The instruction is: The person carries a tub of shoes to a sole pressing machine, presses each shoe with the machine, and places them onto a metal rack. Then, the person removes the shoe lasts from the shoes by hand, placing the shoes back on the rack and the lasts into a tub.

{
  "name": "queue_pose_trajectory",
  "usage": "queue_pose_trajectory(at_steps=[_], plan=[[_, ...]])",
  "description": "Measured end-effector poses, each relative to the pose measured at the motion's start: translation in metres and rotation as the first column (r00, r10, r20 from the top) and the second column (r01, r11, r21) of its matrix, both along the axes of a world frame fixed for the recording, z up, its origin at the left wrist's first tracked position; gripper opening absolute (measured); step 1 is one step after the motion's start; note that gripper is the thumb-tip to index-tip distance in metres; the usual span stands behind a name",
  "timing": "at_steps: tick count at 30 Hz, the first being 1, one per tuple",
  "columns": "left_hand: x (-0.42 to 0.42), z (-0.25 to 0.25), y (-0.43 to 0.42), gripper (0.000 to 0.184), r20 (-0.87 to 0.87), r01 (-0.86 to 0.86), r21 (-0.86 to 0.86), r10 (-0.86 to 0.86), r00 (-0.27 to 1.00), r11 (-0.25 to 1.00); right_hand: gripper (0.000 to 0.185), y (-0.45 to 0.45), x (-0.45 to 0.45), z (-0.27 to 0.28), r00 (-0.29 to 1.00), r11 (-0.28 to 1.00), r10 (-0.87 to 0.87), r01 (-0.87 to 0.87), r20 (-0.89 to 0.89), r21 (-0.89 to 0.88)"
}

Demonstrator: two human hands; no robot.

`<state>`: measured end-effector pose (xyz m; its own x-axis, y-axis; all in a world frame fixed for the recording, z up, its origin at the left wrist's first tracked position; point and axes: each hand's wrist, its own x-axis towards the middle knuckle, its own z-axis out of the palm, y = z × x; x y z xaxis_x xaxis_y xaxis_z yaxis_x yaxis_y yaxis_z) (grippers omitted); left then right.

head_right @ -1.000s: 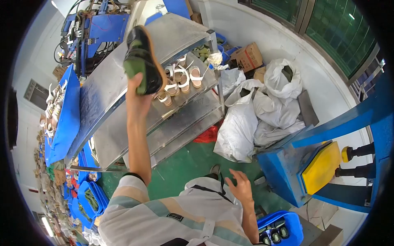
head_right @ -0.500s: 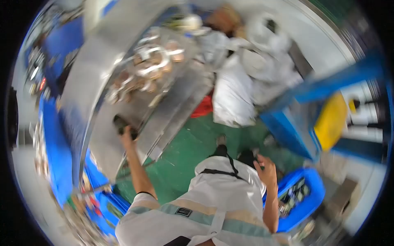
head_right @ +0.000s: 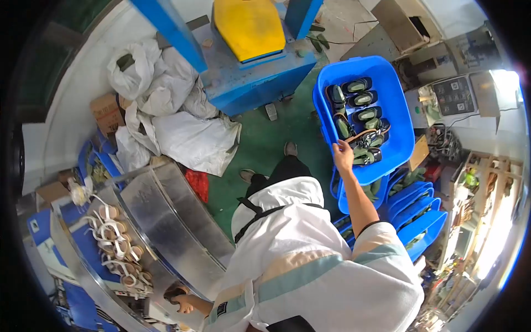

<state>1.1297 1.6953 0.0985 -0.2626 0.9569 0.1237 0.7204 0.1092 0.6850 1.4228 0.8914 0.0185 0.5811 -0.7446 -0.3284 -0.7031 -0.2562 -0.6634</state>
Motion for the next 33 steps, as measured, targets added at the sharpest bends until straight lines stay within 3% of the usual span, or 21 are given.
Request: queue_pose_trajectory(at_steps=[3, 4, 5, 6, 8, 10, 12, 14, 15, 16, 17, 18, 19, 20, 22, 24, 26, 30, 31, 32, 33], plan=[[0.046, 0.002, -0.043, 0.062, -0.155, 0.117, 0.006, -0.115, 0.981, 0.993, 0.042, -0.054, -0.016, -0.042, 0.99, 0.988, -0.047, 0.026, -0.131, -0.155], [0.064, 0.0, -0.061, 0.062, -0.198, 0.161, -0.009, -0.16, 0.967, 0.987, 0.034, -0.094, -0.034, -0.115, 0.989, 0.993, -0.114, 0.117, -0.099, 0.031], [0.083, -0.001, -0.079, 0.063, -0.238, 0.207, -0.024, -0.207, 0.949, 0.978, 0.03, -0.098, -0.028, -0.113, 0.969, 0.912, -0.243, 0.247, -0.054, 0.328], [0.103, 0.0, -0.098, 0.063, -0.266, 0.259, -0.039, -0.26, 0.928, 0.965, 0.028, -0.095, -0.019, -0.105, 0.923, 0.729, -0.382, 0.333, -0.048, 0.598], [0.142, -0.001, -0.139, 0.063, -0.329, 0.355, -0.086, -0.363, 0.872, 0.931, 0.027, -0.087, 0.013, -0.09, 0.718, 0.372, -0.688, 0.478, -0.109, 0.796], [0.176, -0.002, -0.178, 0.064, -0.361, 0.476, -0.151, -0.496, 0.79, 0.867, 0.03, -0.091, 0.032, -0.093, 0.706, 0.422, -0.698, 0.544, -0.124, 0.725], [0.196, -0.004, -0.196, 0.061, -0.308, 0.637, -0.183, -0.659, 0.686, 0.748, 0.04, -0.097, 0.033, -0.087, 0.768, 0.725, -0.636, 0.627, -0.072, 0.285], [0.213, -0.009, -0.207, 0.055, -0.202, 0.8, -0.185, -0.819, 0.537, 0.57, 0.045, -0.09, 0.027, -0.04, 0.681, 0.673, -0.732, 0.718, 0.018, 0.175], [0.223, -0.009, -0.223, 0.048, -0.244, 0.824, -0.178, -0.835, 0.493, 0.538, 0.062, -0.091, 0.01, -0.067, 0.571, 0.578, -0.815, 0.813, -0.098, -0.07], [0.235, -0.003, -0.246, 0.047, -0.158, 0.833, -0.232, -0.864, 0.478, 0.503, 0.079, -0.093, 0.0, -0.055, 0.463, 0.489, -0.839, 0.872, -0.284, -0.023], [0.246, 0.008, -0.268, 0.047, -0.07, 0.838, -0.282, -0.881, 0.467, 0.467, 0.078, -0.093, -0.014, -0.071, 0.449, 0.467, -0.838, 0.884, -0.311, 0.018], [0.256, 0.014, -0.289, 0.047, 0.022, 0.843, -0.327, -0.888, 0.459, 0.428, 0.077, -0.093, -0.032, -0.103, 0.439, 0.445, -0.834, 0.893, -0.335, 0.062], [0.264, 0.014, -0.307, 0.047, 0.045, 0.835, -0.34, -0.88, 0.473, 0.432, 0.076, -0.093, -0.031, -0.104, 0.525, 0.521, -0.782, 0.846, -0.337, 0.109], [0.267, 0.013, -0.313, 0.047, 0.094, 0.836, -0.387, -0.886, 0.455, 0.388, 0.077, -0.087, -0.029, -0.106, 0.546, 0.584, -0.786, 0.809, -0.288, -0.059], [0.277, 0.006, -0.321, 0.048, 0.201, 0.838, -0.456, -0.883, 0.425, 0.3, 0.066, -0.082, -0.027, -0.115, 0.529, 0.563, -0.822, 0.809, -0.211, -0.169], [0.289, 0.009, -0.342, 0.042, 0.233, 0.828, -0.497, -0.88, 0.414, 0.258, 0.065, -0.079, -0.027, -0.105, 0.439, 0.428, -0.895, 0.895, -0.077, 0.122], [0.3, 0.008, -0.341, 0.039, 0.328, 0.824, -0.54, -0.857, 0.397, 0.175, 0.064, -0.081, -0.036, -0.116, 0.41, 0.387, -0.906, 0.902, -0.1, 0.192], [0.342, 0.032, -0.39, 0.036, 0.381, 0.844, -0.531, -0.868, 0.317, 0.075, 0.054, -0.08, -0.047, -0.133, 0.596, 0.608, -0.793, 0.788, 0.126, 0.093], [0.35, 0.028, -0.391, 0.036, 0.386, 0.844, -0.535, -0.875, 0.292, 0.046, 0.053, -0.083, -0.05, -0.13, 0.653, 0.658, -0.75, 0.752, 0.103, 0.029], [0.355, 0.022, -0.391, 0.035, 0.394, 0.848, -0.53, -0.879, 0.268, 0.021, 0.053, -0.088, -0.055, -0.122, 0.682, 0.687, -0.727, 0.72, 0.078, 0.098], [0.36, 0.015, -0.39, 0.035, 0.404, 0.851, -0.525, -0.882, 0.242, -0.007, 0.047, -0.1, -0.078, -0.156, 0.699, 0.696, -0.713, 0.7, 0.047, 0.158]])
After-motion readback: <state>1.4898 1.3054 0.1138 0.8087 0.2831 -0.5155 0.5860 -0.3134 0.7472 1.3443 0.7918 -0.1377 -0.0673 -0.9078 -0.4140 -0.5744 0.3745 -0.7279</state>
